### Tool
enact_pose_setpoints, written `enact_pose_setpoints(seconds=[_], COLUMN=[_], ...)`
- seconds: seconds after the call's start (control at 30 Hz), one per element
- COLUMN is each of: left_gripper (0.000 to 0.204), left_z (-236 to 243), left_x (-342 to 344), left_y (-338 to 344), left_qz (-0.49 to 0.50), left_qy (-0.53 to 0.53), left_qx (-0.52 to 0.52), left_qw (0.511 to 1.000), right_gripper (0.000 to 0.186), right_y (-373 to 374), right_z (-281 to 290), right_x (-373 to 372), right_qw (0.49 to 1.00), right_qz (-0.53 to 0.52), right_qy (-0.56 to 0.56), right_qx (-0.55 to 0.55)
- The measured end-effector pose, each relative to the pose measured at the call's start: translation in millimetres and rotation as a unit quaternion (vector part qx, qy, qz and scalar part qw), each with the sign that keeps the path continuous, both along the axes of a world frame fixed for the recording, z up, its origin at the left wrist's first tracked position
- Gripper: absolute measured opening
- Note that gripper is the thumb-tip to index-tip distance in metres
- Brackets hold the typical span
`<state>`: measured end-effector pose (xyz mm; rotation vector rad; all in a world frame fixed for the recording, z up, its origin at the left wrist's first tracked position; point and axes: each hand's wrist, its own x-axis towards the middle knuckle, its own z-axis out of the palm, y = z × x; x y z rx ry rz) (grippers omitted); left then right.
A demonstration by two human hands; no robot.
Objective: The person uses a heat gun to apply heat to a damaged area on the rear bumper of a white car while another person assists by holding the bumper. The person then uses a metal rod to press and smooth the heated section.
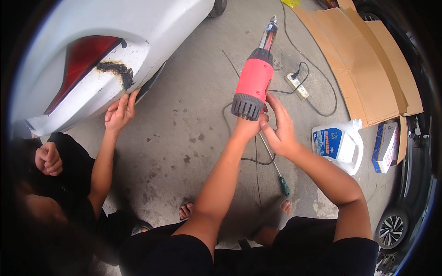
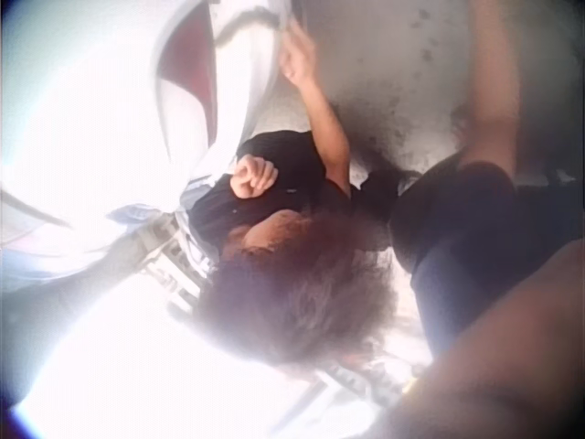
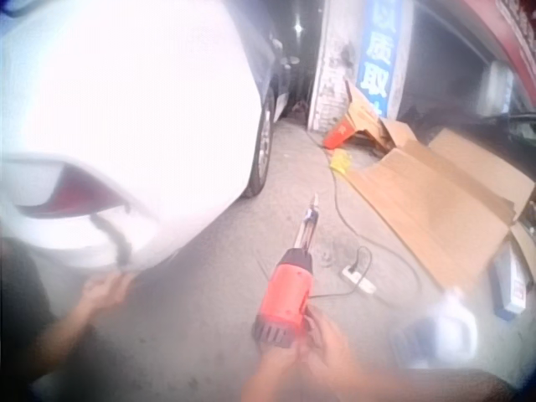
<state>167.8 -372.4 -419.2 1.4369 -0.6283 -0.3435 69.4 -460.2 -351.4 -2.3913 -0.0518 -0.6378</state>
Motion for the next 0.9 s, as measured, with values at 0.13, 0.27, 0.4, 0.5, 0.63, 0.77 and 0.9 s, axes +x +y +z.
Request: enact_pose_setpoints(seconds=[0.13, 0.27, 0.4, 0.5, 0.63, 0.77, 0.9], left_gripper=[0.038, 0.033, 0.033, 0.031, 0.026, 0.024, 0.027], left_z=[15.1, 28.7, 24.3, 19.7, 29.4, 49.8, 72.1], left_x=[-3.2, -4.8, -3.4, 1.0, 19.6, 42.2, 52.2], left_y=[9.4, 8.2, 7.3, 7.2, 15.0, 32.5, 49.3], left_qz=[-0.071, -0.148, -0.149, -0.136, -0.176, -0.171, -0.113], left_qy=[0.231, 0.286, 0.314, 0.223, 0.166, 0.186, 0.096], left_qx=[-0.070, -0.091, -0.078, -0.112, -0.091, -0.044, 0.035], left_qw=[0.968, 0.942, 0.934, 0.959, 0.966, 0.967, 0.988], right_gripper=[0.040, 0.036, 0.033, 0.032, 0.033, 0.042, 0.042], right_y=[-53.0, -74.3, -58.1, -84.9, -200.8, -310.9, -337.9], right_z=[-3.1, -3.7, -7.3, -15.1, -13.7, 35.1, 107.2], right_x=[32.5, 71.7, 90.8, 99.0, 83.2, 62.9, 64.4], right_qw=[0.927, 0.855, 0.833, 0.797, 0.745, 0.836, 0.896], right_qz=[-0.089, 0.053, 0.062, -0.141, -0.394, -0.516, -0.420], right_qy=[0.182, 0.341, 0.349, 0.153, -0.098, -0.139, -0.094], right_qx=[0.315, 0.388, 0.425, 0.567, 0.529, 0.121, -0.104])
